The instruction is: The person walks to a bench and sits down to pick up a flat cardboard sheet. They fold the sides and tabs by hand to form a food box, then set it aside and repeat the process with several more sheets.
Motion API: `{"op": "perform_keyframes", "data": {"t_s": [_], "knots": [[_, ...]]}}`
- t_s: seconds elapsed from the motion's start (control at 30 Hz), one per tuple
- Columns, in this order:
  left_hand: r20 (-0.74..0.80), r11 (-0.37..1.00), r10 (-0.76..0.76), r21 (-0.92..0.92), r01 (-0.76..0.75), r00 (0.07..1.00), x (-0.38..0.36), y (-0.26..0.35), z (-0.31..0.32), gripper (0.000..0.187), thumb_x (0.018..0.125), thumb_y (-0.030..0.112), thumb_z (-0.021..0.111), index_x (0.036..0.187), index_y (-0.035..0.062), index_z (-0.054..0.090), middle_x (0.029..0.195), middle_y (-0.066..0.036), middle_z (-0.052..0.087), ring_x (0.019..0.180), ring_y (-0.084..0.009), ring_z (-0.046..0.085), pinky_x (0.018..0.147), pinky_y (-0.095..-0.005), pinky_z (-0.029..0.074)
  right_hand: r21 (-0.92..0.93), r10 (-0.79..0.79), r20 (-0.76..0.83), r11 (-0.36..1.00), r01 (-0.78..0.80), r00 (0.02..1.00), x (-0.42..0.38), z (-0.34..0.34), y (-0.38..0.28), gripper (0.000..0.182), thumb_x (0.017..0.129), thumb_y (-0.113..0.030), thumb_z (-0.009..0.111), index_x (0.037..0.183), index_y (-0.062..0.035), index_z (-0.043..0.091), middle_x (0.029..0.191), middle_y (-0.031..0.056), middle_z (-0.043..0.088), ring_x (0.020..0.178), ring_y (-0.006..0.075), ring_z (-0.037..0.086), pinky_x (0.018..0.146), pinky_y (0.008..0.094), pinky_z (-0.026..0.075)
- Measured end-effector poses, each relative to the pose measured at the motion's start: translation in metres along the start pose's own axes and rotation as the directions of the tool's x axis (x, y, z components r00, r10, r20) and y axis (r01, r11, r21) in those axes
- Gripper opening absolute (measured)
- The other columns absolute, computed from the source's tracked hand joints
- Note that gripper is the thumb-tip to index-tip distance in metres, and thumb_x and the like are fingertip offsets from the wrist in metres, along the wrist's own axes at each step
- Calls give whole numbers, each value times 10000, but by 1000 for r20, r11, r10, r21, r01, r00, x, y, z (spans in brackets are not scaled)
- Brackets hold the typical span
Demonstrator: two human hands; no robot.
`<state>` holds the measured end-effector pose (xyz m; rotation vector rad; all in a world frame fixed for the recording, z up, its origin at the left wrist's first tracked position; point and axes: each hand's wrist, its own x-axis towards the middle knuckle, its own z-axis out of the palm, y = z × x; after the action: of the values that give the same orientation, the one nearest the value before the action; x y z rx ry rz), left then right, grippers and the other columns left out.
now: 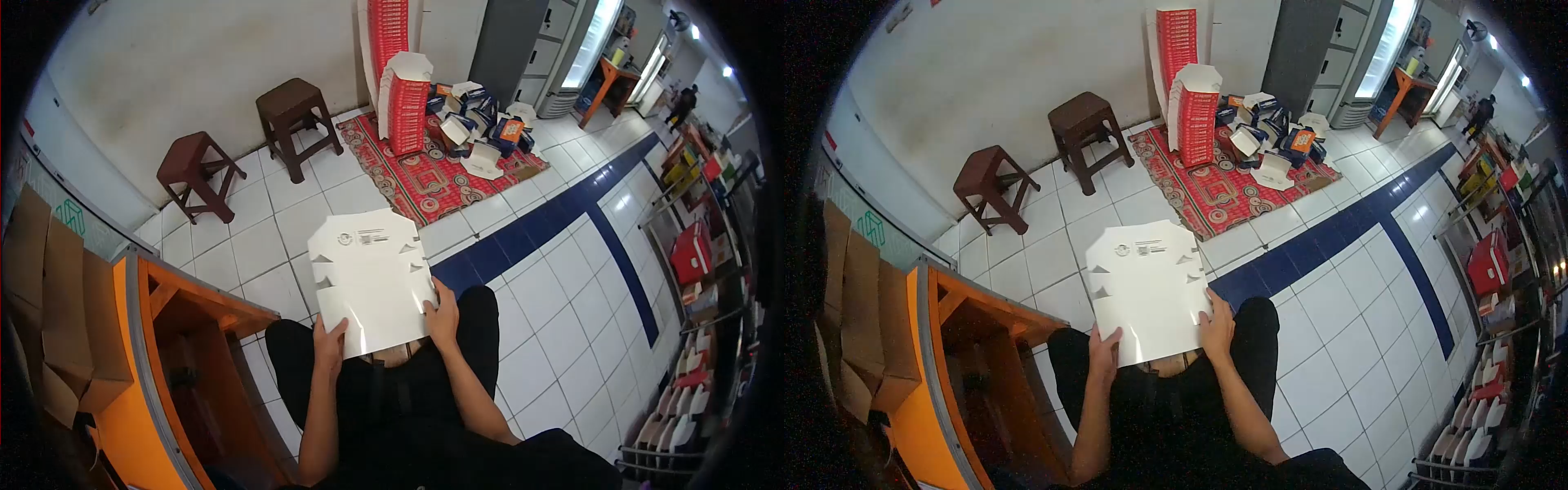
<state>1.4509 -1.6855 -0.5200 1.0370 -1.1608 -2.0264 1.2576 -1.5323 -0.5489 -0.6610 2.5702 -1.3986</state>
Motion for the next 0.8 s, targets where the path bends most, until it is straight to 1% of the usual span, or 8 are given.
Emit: {"op": "perform_keyframes", "data": {"t_s": [0.17,0.23,0.33,0.4,0.47,0.57,0.63,0.8], "knots": [[-20,990,-9,-144,6,1000,-6,23,1,543,873,9,605,1364,-41,378,1262,-168,528,1182,-270,514,1037,-365,395,362,279,115,882,-301,953,0,-3,-9,483,820,-176,685,1272,-57,560,1044,175,614,1028,382,554,896,477,446],[7,989,-11,-148,12,1000,-9,18,-2,578,868,14,612,1383,-48,358,1262,-172,526,1173,-276,515,1041,-363,387,-80,-52,35,995,55,998,-1,-3,-5,479,809,-233,708,1230,-46,579,1085,175,607,1033,381,548,897,479,448],[27,970,65,231,-69,998,-8,6,0,608,867,25,624,1399,-53,340,1282,-171,526,1148,-258,530,1004,-350,413,-357,-206,-21,915,185,978,-7,-7,-12,372,839,-191,636,1208,-150,616,1046,133,601,996,309,546,841,456,423],[181,909,124,373,-185,976,-11,3,6,638,862,29,630,1422,-25,329,1274,-164,540,1087,-231,563,954,-340,446,-574,-165,154,787,224,974,-4,-15,-35,272,861,-168,572,1116,-121,654,907,108,643,844,316,605,722,467,446],[281,891,110,397,-220,953,-16,9,16,680,853,20,624,1452,-9,304,1278,-170,540,1065,-227,571,932,-332,454,-438,-221,176,855,278,959,-11,-9,-41,352,870,-146,549,1219,-127,590,896,127,652,782,316,631,654,468,468],[261,633,91,730,-258,961,-12,11,21,757,815,-21,586,1495,39,258,1245,-193,548,1028,-279,595,899,-367,468,-260,-206,204,931,255,957,-19,5,-45,410,879,-91,509,1288,-81,518,961,154,652,904,336,638,764,457,523],[224,254,144,933,-255,964,-8,6,23,800,779,-42,551,1509,67,244,1204,-214,547,1013,-358,596,865,-428,476,-323,-234,172,904,279,957,-23,12,-38,416,881,-84,496,1297,-72,504,967,150,655,886,342,644,751,458,530],[246,-28,54,969,-245,968,6,-14,20,690,801,50,512,1464,48,323,1207,-265,531,1056,-415,563,912,-465,464,-438,-52,264,883,167,963,-15,13,-12,332,879,-85,470,1196,-51,563,930,151,659,784,348,665,687,485,541]]}}
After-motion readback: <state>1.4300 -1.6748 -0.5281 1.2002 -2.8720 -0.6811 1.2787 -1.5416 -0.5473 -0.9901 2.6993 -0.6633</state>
